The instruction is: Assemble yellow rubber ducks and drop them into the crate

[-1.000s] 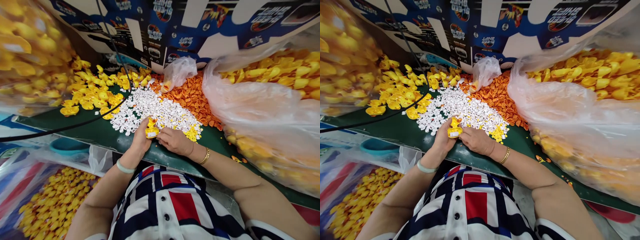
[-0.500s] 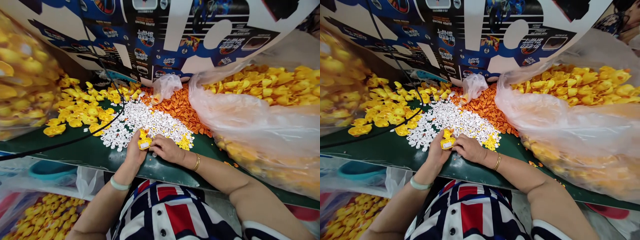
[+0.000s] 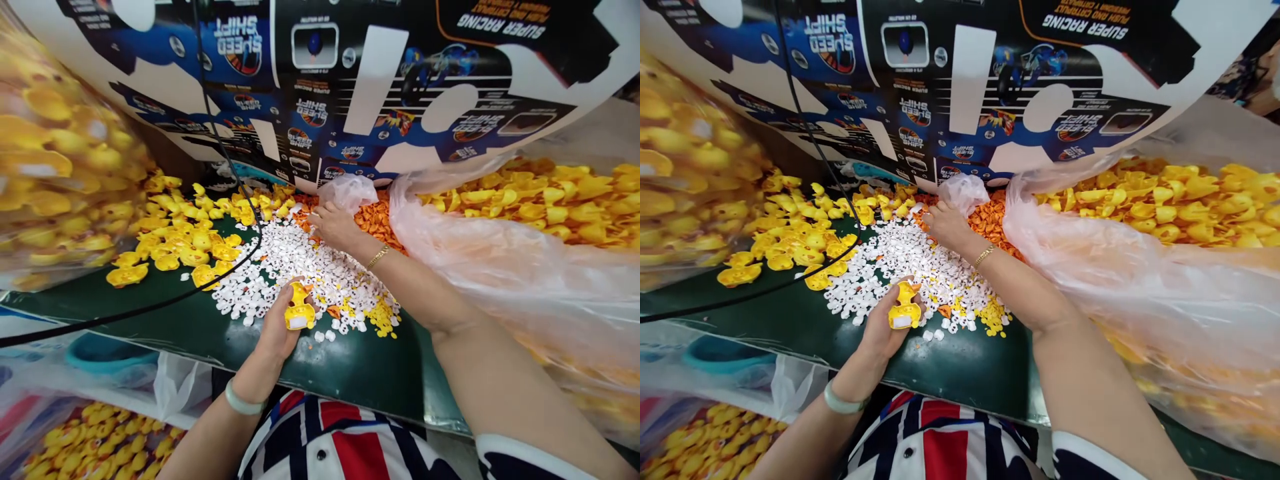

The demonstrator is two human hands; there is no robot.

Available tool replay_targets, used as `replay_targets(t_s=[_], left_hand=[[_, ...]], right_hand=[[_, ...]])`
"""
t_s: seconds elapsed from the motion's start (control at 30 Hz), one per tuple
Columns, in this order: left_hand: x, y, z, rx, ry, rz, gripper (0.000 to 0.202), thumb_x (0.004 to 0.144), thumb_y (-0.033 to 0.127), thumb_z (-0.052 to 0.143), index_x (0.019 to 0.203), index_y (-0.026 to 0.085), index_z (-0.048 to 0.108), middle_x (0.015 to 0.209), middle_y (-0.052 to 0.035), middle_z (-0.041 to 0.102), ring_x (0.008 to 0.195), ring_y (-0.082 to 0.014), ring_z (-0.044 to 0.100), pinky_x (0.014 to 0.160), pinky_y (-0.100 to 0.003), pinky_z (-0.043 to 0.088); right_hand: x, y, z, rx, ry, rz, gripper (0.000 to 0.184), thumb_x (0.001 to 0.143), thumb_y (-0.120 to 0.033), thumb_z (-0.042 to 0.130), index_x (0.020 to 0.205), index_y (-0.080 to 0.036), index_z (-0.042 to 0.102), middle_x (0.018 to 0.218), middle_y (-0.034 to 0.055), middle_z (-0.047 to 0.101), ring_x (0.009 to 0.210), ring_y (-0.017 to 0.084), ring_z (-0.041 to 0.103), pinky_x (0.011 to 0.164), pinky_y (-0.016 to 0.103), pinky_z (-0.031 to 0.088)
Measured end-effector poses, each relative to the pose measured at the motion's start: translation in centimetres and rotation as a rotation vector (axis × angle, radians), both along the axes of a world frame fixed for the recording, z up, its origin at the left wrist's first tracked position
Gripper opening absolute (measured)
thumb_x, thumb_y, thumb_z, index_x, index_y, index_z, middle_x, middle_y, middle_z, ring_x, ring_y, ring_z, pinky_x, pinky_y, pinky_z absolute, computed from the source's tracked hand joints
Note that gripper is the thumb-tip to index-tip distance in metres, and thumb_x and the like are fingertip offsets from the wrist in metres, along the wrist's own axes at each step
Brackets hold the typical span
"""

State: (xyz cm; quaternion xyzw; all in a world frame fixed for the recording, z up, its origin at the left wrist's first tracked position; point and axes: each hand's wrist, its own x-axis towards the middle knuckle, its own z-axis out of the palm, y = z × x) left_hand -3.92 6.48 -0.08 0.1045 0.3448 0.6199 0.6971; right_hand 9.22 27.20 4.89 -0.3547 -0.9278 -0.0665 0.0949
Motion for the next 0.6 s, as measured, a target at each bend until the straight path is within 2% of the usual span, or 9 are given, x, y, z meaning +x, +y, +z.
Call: replay_targets(t_s=[0.1,0.17,0.23,0.4,0.5,0.6], left_hand=[[-0.5,0.0,-0.1,0.007,-0.007,-0.004,0.037,0.08,0.034,0.07,0.112,0.019,0.059,0.087,-0.005,0.063,0.069,-0.016,0.061,0.062,-0.029,0.051],[-0.6,0.0,-0.1,0.016,-0.007,-0.009,0.037,0.08,0.034,0.07,0.112,0.018,0.059,0.089,-0.0053,0.064,0.07,-0.016,0.061,0.06,-0.028,0.051],[-0.6,-0.1,-0.1,0.01,0.006,-0.02,0.039,0.079,0.035,0.071,0.113,0.018,0.059,0.087,-0.0054,0.064,0.069,-0.0165,0.062,0.058,-0.028,0.05],[-0.5,-0.3,-0.3,-0.016,0.041,-0.082,0.045,0.078,0.04,0.072,0.115,0.017,0.059,0.076,-0.0045,0.064,0.066,-0.0187,0.064,0.057,-0.028,0.05],[-0.6,-0.3,-0.4,0.001,0.042,-0.092,0.046,0.079,0.04,0.071,0.116,0.017,0.058,0.078,-0.0051,0.065,0.065,-0.0188,0.065,0.057,-0.028,0.049],[-0.6,-0.4,-0.5,-0.01,0.039,-0.091,0.046,0.079,0.041,0.07,0.116,0.017,0.058,0.076,-0.0051,0.064,0.065,-0.0196,0.065,0.057,-0.029,0.05]], right_hand=[[-0.3,2.4,0.3,0.011,-0.127,-0.062,0.04,0.087,-0.021,0.061,0.124,-0.007,0.064,0.128,0.022,0.059,0.122,0.036,0.043,0.104,0.047,0.027],[0.9,3.5,0.5,-0.034,-0.162,-0.076,0.029,0.089,-0.022,0.058,0.113,-0.01,0.07,0.12,0.0189,0.065,0.116,0.033,0.048,0.098,0.043,0.033],[2.8,4.2,0.7,-0.032,-0.168,-0.063,0.027,0.094,-0.022,0.05,0.106,-0.012,0.073,0.113,0.0161,0.068,0.107,0.031,0.051,0.092,0.04,0.036],[6.1,4.5,0.9,0.003,-0.22,-0.123,0.03,0.094,-0.011,0.044,0.1,-0.006,0.073,0.109,0.0207,0.066,0.107,0.03,0.052,0.088,0.038,0.034],[6.2,4.5,1.5,-0.04,-0.233,-0.163,0.031,0.098,-0.016,0.044,0.101,-0.006,0.073,0.103,0.0165,0.067,0.102,0.024,0.056,0.083,0.033,0.035],[5.5,4.5,2.8,-0.044,-0.2,-0.172,0.03,0.098,-0.021,0.046,0.108,-0.011,0.072,0.106,0.0129,0.069,0.098,0.022,0.059,0.079,0.031,0.037]])
